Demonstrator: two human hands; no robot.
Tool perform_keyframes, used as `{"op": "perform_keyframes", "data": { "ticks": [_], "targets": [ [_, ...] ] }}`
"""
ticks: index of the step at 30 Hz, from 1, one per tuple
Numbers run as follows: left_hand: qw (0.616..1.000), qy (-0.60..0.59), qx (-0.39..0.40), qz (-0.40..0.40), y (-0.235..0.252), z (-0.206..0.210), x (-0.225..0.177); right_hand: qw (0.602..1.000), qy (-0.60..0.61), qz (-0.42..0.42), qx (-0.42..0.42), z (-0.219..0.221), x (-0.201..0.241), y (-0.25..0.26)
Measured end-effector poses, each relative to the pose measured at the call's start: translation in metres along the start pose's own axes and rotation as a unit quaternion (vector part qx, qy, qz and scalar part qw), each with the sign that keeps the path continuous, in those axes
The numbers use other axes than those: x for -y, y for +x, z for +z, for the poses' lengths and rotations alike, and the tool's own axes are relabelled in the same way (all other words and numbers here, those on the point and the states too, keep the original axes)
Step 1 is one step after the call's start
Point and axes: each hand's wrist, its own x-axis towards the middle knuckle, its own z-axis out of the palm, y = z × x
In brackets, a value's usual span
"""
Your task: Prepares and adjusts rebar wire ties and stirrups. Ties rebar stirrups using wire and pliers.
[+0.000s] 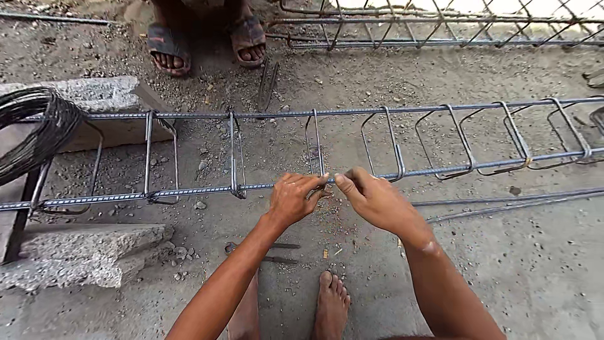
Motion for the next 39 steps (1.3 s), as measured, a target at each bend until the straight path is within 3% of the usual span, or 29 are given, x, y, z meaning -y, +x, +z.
{"op": "perform_keyframes", "data": {
  "ticks": [8, 11, 17, 23, 28, 31, 34, 36, 37, 39],
  "targets": [
    [0.999, -0.021, 0.033, -0.010, 0.005, -0.005, -0.001, 0.993, -0.077, -0.042, 0.077, 0.006, -0.005, 0.025],
    [0.998, -0.030, 0.052, -0.021, 0.009, -0.012, -0.005, 0.990, -0.118, -0.066, 0.049, 0.009, -0.004, 0.021],
    [0.976, -0.115, 0.122, -0.141, 0.025, -0.033, -0.014, 0.994, -0.058, -0.086, 0.017, 0.022, -0.020, 0.016],
    [0.983, -0.057, 0.146, -0.097, 0.048, -0.038, -0.019, 0.974, -0.181, -0.095, -0.094, 0.046, -0.009, 0.003],
    [0.961, -0.025, 0.270, -0.054, 0.073, -0.040, -0.024, 0.959, -0.254, 0.029, -0.123, 0.066, 0.024, 0.002],
    [0.960, -0.051, 0.264, -0.074, 0.079, -0.046, -0.023, 0.958, -0.239, 0.133, -0.086, 0.061, 0.039, 0.010],
    [0.977, -0.078, 0.174, -0.091, 0.081, -0.053, -0.018, 0.974, -0.131, 0.138, -0.119, 0.062, 0.034, 0.016],
    [0.983, -0.101, 0.114, -0.103, 0.073, -0.064, -0.014, 0.976, 0.078, 0.137, -0.147, 0.068, 0.022, 0.019],
    [0.983, -0.114, 0.089, -0.114, 0.065, -0.072, -0.013, 0.947, 0.240, 0.149, -0.150, 0.071, 0.020, 0.020],
    [0.978, -0.149, 0.049, -0.135, 0.043, -0.087, -0.014, 0.799, 0.558, 0.175, -0.140, 0.077, 0.028, 0.017]
  ]
}}
